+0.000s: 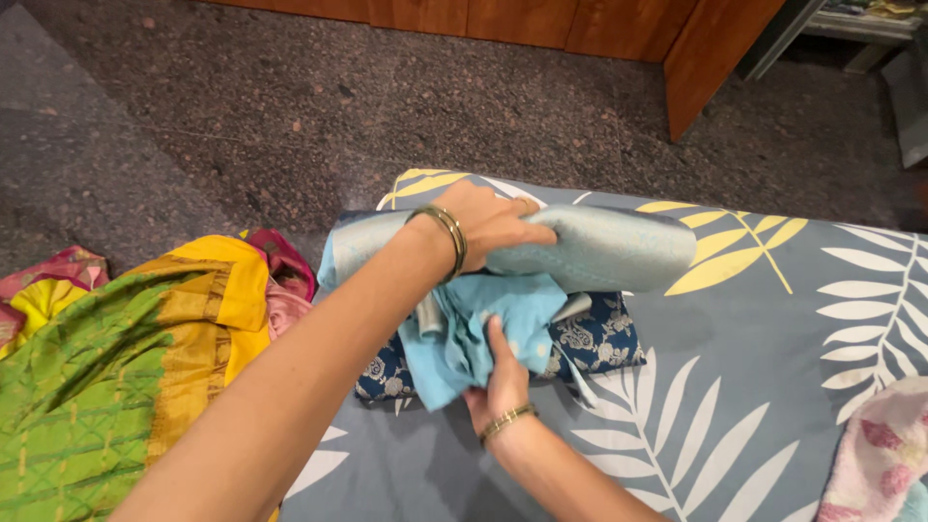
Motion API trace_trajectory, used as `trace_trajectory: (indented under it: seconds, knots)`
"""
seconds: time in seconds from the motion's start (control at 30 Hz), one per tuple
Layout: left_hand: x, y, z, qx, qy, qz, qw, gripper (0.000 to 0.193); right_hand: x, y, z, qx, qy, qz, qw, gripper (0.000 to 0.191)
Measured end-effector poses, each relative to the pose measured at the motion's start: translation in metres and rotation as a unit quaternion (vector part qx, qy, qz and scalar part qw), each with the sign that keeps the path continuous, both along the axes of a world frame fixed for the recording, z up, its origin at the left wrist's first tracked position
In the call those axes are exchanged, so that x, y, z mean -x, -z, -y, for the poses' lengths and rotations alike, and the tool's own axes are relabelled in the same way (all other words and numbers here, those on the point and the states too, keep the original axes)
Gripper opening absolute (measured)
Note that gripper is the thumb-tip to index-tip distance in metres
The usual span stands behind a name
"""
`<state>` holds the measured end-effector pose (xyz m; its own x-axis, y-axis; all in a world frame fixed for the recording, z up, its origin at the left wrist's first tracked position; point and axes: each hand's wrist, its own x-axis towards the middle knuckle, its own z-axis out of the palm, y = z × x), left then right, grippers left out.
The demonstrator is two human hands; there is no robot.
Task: The person folds traditional garments on a bed. They smooth a folded blue fabric roll, unfold and refold a light blue blouse, stack it on the blue fabric, then pick up a green garment from a pile on the floor and fold it by aligning its pink border edges.
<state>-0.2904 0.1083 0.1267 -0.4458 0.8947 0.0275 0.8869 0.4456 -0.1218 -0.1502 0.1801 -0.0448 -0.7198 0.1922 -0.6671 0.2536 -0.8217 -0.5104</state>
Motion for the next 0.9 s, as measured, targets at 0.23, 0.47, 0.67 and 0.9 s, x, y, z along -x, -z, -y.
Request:
trace_trajectory:
  seconds: [0.23, 0.47, 0.67, 0.9]
  knots:
    - [0.013, -0.012, -0.002, 0.033, -0.044, -0.007, 0.998, 0.073, 0.061, 0.005, 0.008, -0.041, 0.022, 0.030, 0.998, 0.043]
    - [-0.023, 0.026, 0.006, -0.038, 0.056, -0.047, 0.997, 0.045, 0.019, -0.051, -0.056, -0.330, -0.316, 0.075, 0.886, 0.069]
    - [-0.030, 0.035, 0.006, -0.041, 0.048, -0.057, 0.996, 0.045, -0.012, -0.085, -0.050, -0.837, -0.223, -0.178, 0.468, 0.037]
    - [-0.065, 0.065, -0.004, 0.060, 0.045, -0.060, 0.995, 0.034, 0.022, 0.000, -0.023, -0.834, -0.393, -0.223, 0.316, 0.066]
